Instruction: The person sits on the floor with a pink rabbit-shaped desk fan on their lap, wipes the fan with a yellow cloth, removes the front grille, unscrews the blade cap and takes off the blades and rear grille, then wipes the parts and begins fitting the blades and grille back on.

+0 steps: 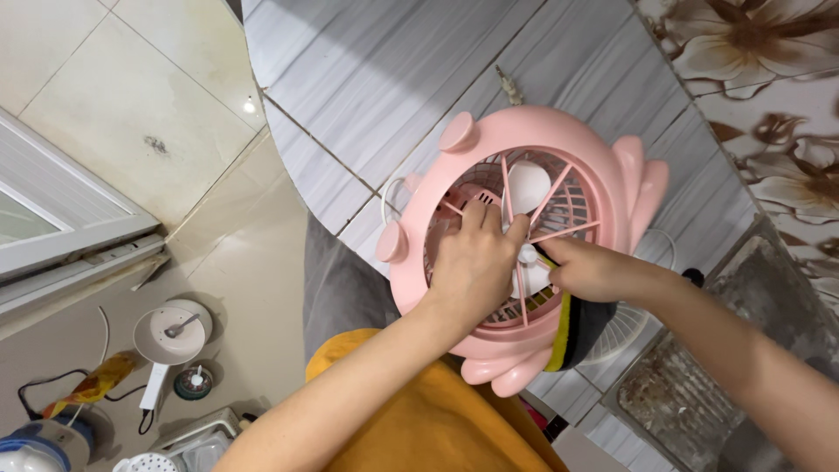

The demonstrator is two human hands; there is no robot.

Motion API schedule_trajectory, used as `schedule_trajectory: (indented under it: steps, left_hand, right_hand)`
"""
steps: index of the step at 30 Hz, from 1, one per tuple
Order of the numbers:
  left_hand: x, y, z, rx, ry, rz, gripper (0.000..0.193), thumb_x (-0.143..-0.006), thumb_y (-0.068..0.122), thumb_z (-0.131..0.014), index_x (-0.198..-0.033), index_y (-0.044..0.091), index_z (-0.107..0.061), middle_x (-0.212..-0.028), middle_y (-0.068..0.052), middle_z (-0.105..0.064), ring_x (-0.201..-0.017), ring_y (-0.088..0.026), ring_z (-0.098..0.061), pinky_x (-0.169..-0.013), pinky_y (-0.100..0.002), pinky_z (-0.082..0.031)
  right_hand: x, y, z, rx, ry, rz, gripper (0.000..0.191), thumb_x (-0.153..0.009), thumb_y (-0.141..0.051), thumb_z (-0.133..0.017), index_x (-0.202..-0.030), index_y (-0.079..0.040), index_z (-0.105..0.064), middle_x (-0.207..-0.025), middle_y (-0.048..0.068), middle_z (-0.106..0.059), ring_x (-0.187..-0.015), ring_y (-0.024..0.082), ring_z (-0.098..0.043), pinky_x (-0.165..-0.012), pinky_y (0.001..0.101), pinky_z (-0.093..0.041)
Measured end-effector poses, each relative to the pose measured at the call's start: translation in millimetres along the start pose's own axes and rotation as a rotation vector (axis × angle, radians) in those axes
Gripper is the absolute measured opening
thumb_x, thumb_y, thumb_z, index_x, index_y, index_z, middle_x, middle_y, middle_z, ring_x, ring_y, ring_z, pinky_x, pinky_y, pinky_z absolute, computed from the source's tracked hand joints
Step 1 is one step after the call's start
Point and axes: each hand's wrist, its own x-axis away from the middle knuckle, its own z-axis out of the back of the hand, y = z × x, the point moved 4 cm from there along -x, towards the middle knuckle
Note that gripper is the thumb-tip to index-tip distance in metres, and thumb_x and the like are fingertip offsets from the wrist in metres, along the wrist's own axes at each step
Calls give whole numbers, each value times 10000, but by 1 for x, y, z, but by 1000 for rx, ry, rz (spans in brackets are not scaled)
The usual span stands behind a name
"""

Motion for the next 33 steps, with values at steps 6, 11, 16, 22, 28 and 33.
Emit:
schedule_trajectory:
  steps: [6,11,16,22,28,33]
  left_hand:
    - [1,3,-2,16,-33,22,418,-613,17,-709,-1026,58,-663,-907,-133,-626,-973,-320,-606,-596,-384,-560]
    - [3,1,2,11,-10,21,394,-648,19,-706,-1038,63,-662,-913,-138,-622,-981,-321,-604,-591,-378,-561]
    - [0,-1,3,20,-31,17,374,-649,17,-711,-1015,50,-644,-937,-155,-623,-994,-329,-602,-594,-375,-565]
    - [-3,0,0,-25,-23,35,497,-519,31,-719,-1011,58,-653,-906,-137,-634,-938,-312,-614,-650,-413,-554]
    - [0,1,-1,-36,-40,34,390,-633,36,-720,-1015,69,-649,-917,-135,-637,-970,-308,-611,-633,-395,-545]
    - [3,5,5,-21,-9,27,398,-644,34,-701,-1038,60,-657,-923,-154,-641,-970,-325,-611,-610,-387,-552]
  right_hand:
    - [-3,-6,2,273,75,-36,383,-792,-13,-572,-1165,-4,-655,-1056,224,-735,-1030,342,-719,-908,437,-545]
    - [10,-8,1,290,232,2,449,-775,-18,-616,-1222,-36,-651,-1114,233,-729,-1085,359,-692,-946,429,-530]
    - [12,-10,2,1,160,155,580,-771,59,-526,-1338,-53,-569,-1186,126,-729,-1109,213,-692,-951,362,-520]
    - [-2,8,8,-42,-3,-72,451,-819,60,-506,-1252,-17,-605,-1093,158,-704,-1040,250,-649,-927,393,-522]
    - [3,-7,7,222,112,106,417,-805,-14,-591,-1221,-9,-615,-1114,170,-733,-1059,253,-701,-942,397,-523]
    - [26,-25,4,98,151,35,509,-815,4,-566,-1320,-57,-588,-1080,199,-757,-960,319,-749,-860,415,-575]
